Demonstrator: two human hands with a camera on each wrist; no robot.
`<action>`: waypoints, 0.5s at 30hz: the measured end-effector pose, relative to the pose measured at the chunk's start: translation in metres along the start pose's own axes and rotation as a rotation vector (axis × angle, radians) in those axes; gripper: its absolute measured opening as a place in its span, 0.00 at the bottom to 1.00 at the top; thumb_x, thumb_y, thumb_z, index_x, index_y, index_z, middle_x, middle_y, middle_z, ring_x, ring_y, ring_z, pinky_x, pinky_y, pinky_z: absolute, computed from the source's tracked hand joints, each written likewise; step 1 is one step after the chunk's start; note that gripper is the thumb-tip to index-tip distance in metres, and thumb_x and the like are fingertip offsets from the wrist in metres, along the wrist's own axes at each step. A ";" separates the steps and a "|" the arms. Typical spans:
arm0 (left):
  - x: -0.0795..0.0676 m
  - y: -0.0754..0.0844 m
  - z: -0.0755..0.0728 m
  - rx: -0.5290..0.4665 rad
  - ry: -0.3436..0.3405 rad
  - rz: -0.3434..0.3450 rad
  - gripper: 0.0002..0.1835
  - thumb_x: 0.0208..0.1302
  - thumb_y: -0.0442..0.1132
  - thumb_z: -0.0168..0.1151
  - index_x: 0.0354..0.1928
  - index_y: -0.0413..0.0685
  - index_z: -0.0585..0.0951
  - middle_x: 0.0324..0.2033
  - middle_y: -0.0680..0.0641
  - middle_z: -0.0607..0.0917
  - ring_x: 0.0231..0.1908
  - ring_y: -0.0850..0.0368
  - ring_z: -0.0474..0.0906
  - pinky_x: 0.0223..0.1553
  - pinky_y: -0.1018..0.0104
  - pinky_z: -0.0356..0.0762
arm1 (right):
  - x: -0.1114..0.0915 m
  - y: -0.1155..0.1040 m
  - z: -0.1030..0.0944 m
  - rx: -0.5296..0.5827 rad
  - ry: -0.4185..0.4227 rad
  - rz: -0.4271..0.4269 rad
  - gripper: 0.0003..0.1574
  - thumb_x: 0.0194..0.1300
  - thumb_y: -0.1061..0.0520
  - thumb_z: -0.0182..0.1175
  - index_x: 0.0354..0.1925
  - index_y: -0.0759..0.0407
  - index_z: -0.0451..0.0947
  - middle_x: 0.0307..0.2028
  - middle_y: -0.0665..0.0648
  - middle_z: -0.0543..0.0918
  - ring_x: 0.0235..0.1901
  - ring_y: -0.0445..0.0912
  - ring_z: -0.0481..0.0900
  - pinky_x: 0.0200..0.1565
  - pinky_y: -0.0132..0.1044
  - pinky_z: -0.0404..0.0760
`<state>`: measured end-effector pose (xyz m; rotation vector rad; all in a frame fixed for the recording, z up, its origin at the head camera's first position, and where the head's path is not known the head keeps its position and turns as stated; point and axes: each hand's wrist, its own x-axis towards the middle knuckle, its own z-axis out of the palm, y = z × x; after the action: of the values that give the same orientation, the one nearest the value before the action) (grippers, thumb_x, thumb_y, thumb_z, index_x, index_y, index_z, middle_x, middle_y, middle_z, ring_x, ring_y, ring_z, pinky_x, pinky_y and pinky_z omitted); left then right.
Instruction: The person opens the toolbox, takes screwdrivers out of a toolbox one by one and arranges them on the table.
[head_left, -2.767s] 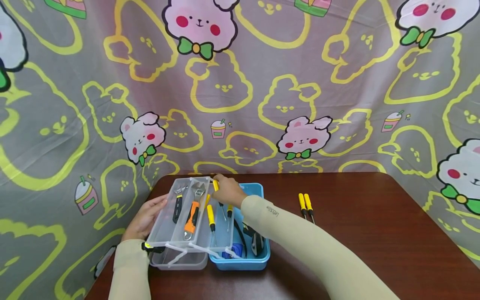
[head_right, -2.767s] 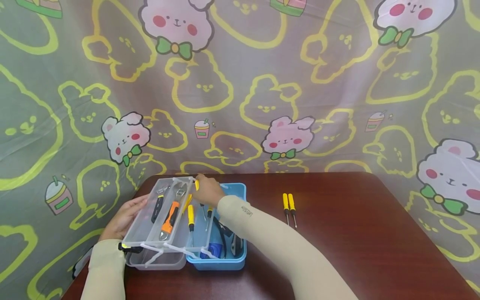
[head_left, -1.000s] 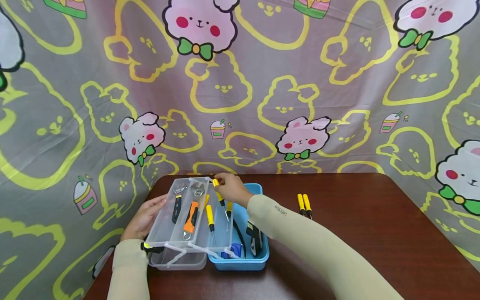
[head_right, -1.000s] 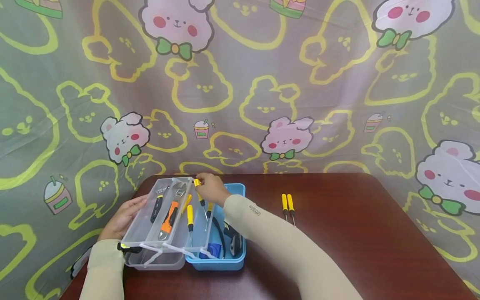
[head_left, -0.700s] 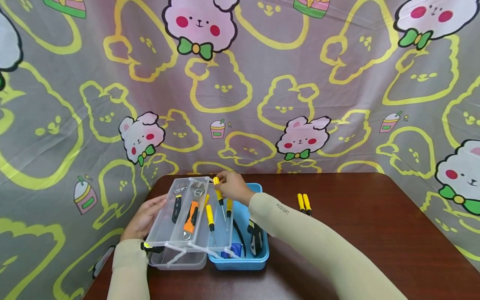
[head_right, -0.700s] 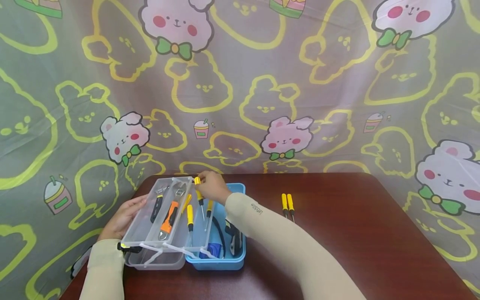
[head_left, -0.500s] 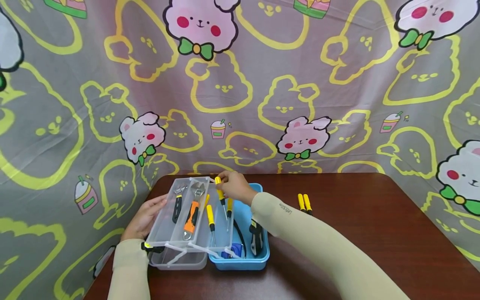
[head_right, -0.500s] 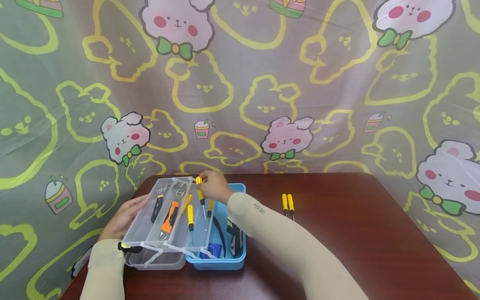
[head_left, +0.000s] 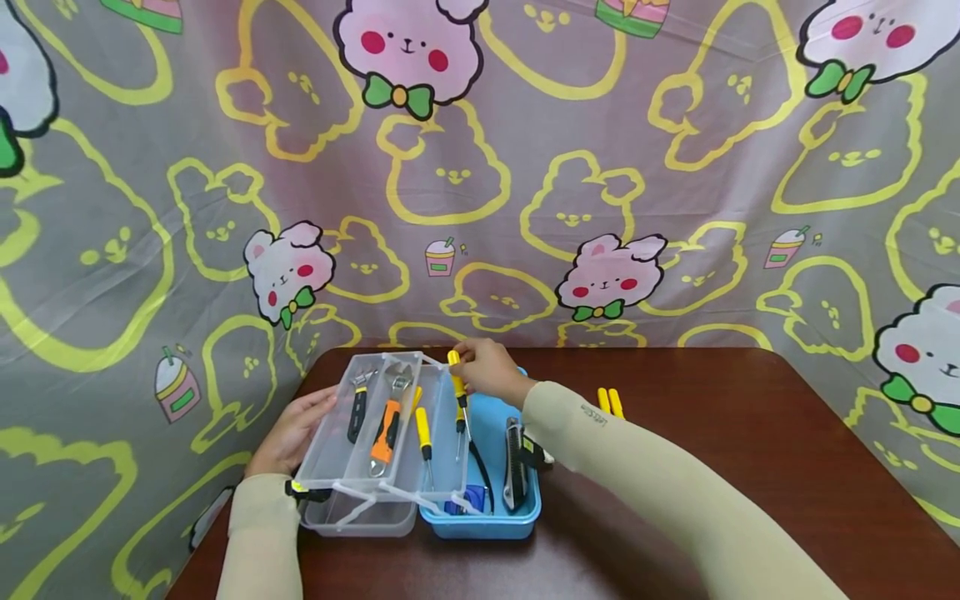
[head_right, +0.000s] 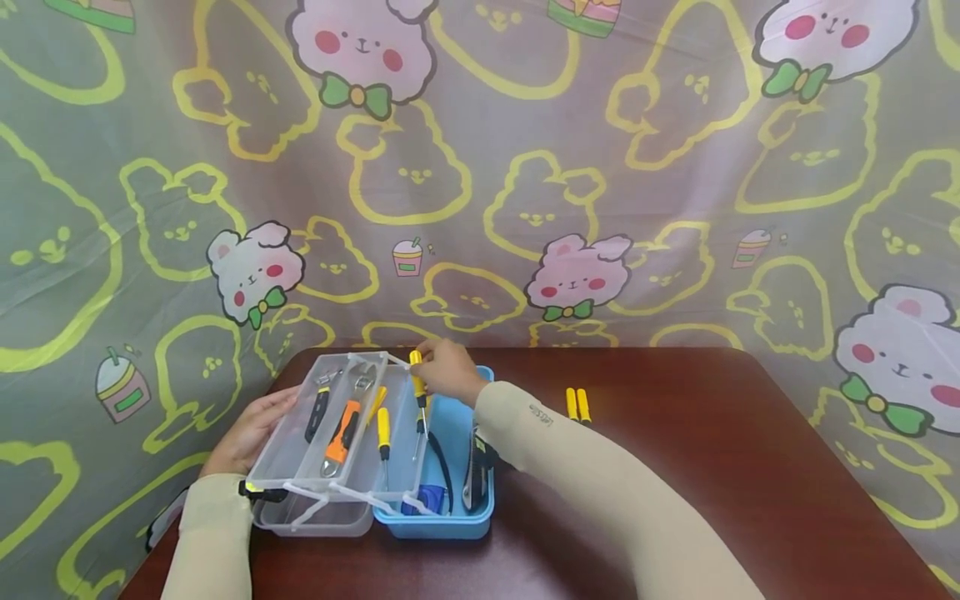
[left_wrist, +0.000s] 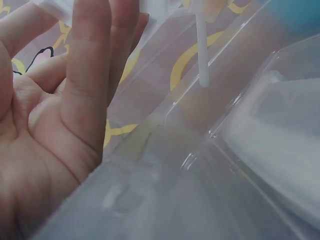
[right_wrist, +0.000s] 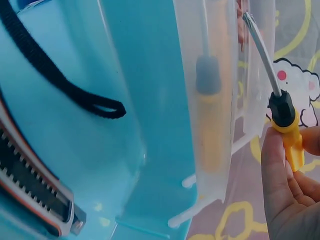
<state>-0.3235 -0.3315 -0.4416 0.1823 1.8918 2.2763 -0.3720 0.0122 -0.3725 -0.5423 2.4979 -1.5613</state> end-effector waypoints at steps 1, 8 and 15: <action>0.000 0.000 0.000 0.000 -0.001 0.003 0.25 0.76 0.41 0.50 0.70 0.37 0.65 0.45 0.50 0.86 0.43 0.56 0.83 0.41 0.60 0.82 | -0.001 0.000 -0.002 -0.004 0.000 -0.001 0.25 0.68 0.57 0.61 0.61 0.62 0.72 0.39 0.56 0.78 0.31 0.49 0.82 0.34 0.40 0.84; 0.001 0.002 0.000 -0.011 -0.002 0.008 0.24 0.75 0.41 0.52 0.69 0.39 0.68 0.45 0.50 0.86 0.43 0.56 0.83 0.42 0.60 0.82 | -0.003 0.003 -0.011 -0.007 -0.007 -0.014 0.22 0.69 0.57 0.61 0.59 0.62 0.73 0.39 0.57 0.79 0.34 0.52 0.82 0.36 0.42 0.84; 0.001 0.001 0.002 -0.029 0.003 0.010 0.20 0.75 0.39 0.51 0.65 0.43 0.74 0.44 0.50 0.86 0.40 0.56 0.83 0.39 0.62 0.82 | -0.005 0.008 -0.015 0.000 -0.009 -0.022 0.21 0.68 0.57 0.61 0.57 0.63 0.74 0.38 0.57 0.79 0.33 0.50 0.82 0.34 0.42 0.84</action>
<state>-0.3246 -0.3297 -0.4400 0.1847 1.8620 2.3103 -0.3740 0.0302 -0.3730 -0.5783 2.4935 -1.5628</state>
